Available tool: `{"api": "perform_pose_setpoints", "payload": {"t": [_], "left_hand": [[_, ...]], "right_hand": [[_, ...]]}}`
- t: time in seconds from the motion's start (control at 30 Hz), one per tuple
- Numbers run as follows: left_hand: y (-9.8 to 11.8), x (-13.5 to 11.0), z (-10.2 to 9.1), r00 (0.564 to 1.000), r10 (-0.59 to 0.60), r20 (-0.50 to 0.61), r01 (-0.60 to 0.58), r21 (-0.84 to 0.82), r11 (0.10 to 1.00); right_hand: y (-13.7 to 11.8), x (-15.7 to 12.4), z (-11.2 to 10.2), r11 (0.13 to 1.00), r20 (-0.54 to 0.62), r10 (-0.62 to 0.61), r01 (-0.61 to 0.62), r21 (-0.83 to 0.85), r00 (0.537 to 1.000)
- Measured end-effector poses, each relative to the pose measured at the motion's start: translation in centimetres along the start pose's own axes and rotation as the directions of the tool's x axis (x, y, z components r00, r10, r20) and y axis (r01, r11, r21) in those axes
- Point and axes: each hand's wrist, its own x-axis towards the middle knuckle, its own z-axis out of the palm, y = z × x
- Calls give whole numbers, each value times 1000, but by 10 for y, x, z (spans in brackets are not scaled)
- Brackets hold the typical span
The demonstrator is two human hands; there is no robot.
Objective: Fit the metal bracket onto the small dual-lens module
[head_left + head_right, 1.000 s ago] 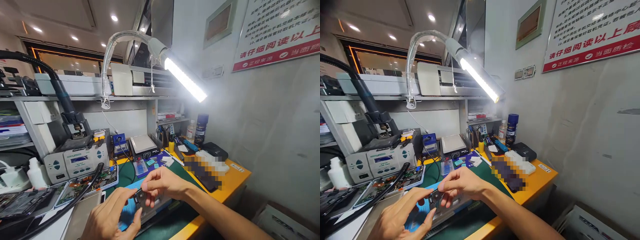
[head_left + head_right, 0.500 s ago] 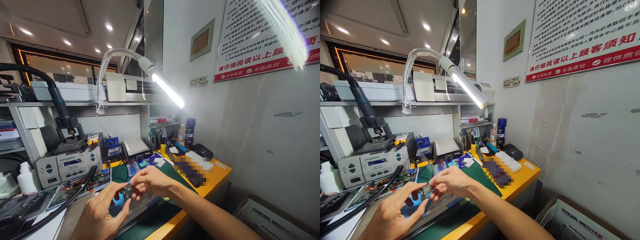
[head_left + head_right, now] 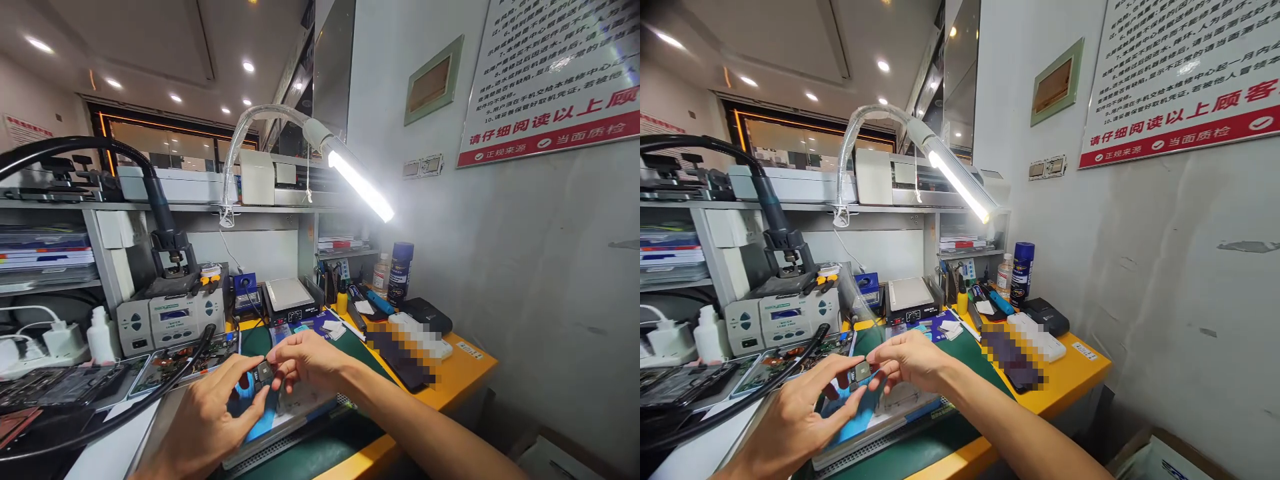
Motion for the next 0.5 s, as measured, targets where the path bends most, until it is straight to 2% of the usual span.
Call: {"api": "perform_pose_setpoints", "payload": {"t": [0.2, 0.3, 0.4, 0.5], "left_hand": [[-1, 4, -7, 987, -151, 55, 153, -28, 988], [-8, 9, -11, 977, -194, 92, 196, -8, 981], [-15, 13, -10, 963, -248, 102, 254, -56, 966], [-20, 9, -1, 917, -394, 64, 399, -159, 903]], "right_hand": [[-6, 15, -2, 1000, 59, -20, 19, 19, 998], [-11, 26, -1, 999, 81, -36, 33, 33, 996], [-14, 32, -1, 996, 87, -65, 60, 64, 994], [-13, 32, -2, 990, 76, -92, 83, 116, 993]]}}
